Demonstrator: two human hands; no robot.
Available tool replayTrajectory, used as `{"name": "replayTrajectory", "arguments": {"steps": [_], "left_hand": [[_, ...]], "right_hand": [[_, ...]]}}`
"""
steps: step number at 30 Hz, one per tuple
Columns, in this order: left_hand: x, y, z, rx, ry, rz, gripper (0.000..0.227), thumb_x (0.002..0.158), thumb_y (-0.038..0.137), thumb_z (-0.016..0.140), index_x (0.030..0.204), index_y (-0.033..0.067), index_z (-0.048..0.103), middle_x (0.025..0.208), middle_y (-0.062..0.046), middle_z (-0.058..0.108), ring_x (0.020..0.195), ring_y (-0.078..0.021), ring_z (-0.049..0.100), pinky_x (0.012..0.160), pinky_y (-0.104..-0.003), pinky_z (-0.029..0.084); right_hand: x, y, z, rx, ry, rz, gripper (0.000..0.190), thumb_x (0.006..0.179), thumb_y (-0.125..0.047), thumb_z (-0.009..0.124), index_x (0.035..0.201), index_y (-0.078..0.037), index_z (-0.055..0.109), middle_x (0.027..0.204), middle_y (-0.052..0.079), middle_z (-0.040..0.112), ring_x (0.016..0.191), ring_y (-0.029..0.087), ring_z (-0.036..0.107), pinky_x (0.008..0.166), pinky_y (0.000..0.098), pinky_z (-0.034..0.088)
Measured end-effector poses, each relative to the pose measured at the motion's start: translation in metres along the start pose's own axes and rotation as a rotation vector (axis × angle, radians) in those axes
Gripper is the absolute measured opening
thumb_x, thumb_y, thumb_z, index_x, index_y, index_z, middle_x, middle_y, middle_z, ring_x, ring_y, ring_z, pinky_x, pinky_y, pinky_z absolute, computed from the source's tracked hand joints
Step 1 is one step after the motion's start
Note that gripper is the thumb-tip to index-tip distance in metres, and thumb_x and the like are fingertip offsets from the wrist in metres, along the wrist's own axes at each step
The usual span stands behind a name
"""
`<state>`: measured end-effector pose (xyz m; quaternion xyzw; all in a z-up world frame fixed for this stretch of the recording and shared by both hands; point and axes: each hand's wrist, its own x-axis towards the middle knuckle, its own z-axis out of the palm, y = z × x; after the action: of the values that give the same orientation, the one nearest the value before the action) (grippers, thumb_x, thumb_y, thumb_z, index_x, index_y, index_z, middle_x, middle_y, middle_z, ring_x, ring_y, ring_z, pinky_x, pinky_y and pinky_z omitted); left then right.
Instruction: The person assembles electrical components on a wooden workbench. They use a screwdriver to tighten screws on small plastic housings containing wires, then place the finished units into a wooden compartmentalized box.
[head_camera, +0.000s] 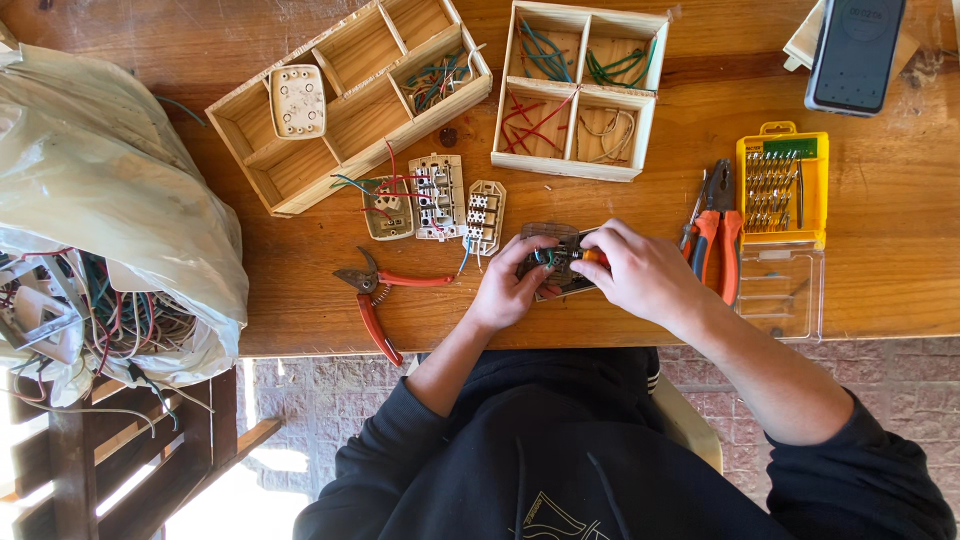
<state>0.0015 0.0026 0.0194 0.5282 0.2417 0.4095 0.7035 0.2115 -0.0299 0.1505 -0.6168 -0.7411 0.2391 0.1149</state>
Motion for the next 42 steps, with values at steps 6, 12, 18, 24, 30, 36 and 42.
{"name": "replayTrajectory", "arguments": {"steps": [6,12,18,24,30,36,42], "left_hand": [[0.000,-0.007,-0.002,-0.025,0.012,-0.004,0.031,0.100,-0.006,0.057,0.130,-0.0068,0.058,0.120,-0.025,0.050,0.069,-0.0440,0.072,0.059,-0.044,0.067],[-0.001,-0.012,-0.001,-0.091,0.031,-0.007,0.030,0.101,-0.006,0.055,0.131,-0.0081,0.056,0.126,-0.027,0.048,0.069,-0.0446,0.072,0.059,-0.046,0.067],[-0.003,-0.021,-0.005,-0.068,0.019,-0.016,0.029,0.101,-0.006,0.055,0.129,-0.0088,0.056,0.125,-0.028,0.049,0.069,-0.0474,0.071,0.058,-0.049,0.065],[0.003,-0.015,-0.006,0.000,0.009,0.017,0.031,0.099,-0.009,0.054,0.130,-0.0098,0.057,0.120,-0.029,0.049,0.067,-0.0451,0.071,0.055,-0.050,0.064],[0.009,0.003,0.002,0.046,0.013,0.029,0.026,0.098,-0.008,0.059,0.124,-0.0081,0.059,0.113,-0.025,0.052,0.062,-0.0398,0.073,0.053,-0.042,0.063],[0.005,-0.007,0.000,-0.038,0.013,0.024,0.031,0.098,-0.011,0.056,0.128,-0.0126,0.059,0.121,-0.029,0.048,0.065,-0.0413,0.073,0.054,-0.044,0.065],[0.005,-0.008,-0.001,-0.047,0.010,0.029,0.031,0.098,-0.012,0.055,0.128,-0.0121,0.059,0.122,-0.030,0.049,0.066,-0.0408,0.073,0.054,-0.045,0.065]], "right_hand": [[0.002,0.015,0.012,-0.036,0.016,-0.031,0.020,0.095,-0.025,0.073,0.106,-0.008,0.071,0.092,0.010,0.071,0.085,0.030,0.074,0.073,0.0422,0.061],[0.005,0.022,0.000,-0.057,0.029,-0.028,0.024,0.087,-0.022,0.079,0.106,-0.010,0.071,0.096,0.009,0.065,0.077,0.034,0.073,0.071,0.0463,0.061],[0.012,0.016,0.023,-0.042,0.202,-0.285,0.043,0.076,-0.020,0.086,0.117,-0.024,0.072,0.102,0.002,0.061,0.073,0.031,0.072,0.068,0.0439,0.062],[0.030,0.025,0.042,0.050,0.252,-0.470,0.023,0.082,-0.010,0.080,0.102,-0.017,0.072,0.103,-0.001,0.066,0.072,0.022,0.069,0.065,0.0350,0.054],[0.047,0.026,0.009,0.318,0.331,-0.494,0.018,0.091,-0.012,0.074,0.108,-0.017,0.071,0.113,0.004,0.073,0.078,0.019,0.070,0.063,0.0295,0.049],[0.112,0.109,-0.015,-0.055,0.475,-0.128,0.028,0.096,-0.017,0.079,0.080,-0.004,0.061,0.136,0.010,0.073,0.090,0.040,0.073,0.068,0.0467,0.057],[0.114,0.093,-0.020,-0.016,0.341,0.031,0.019,0.100,-0.025,0.075,0.109,-0.008,0.074,0.099,0.013,0.076,0.083,0.039,0.074,0.070,0.0499,0.058]]}}
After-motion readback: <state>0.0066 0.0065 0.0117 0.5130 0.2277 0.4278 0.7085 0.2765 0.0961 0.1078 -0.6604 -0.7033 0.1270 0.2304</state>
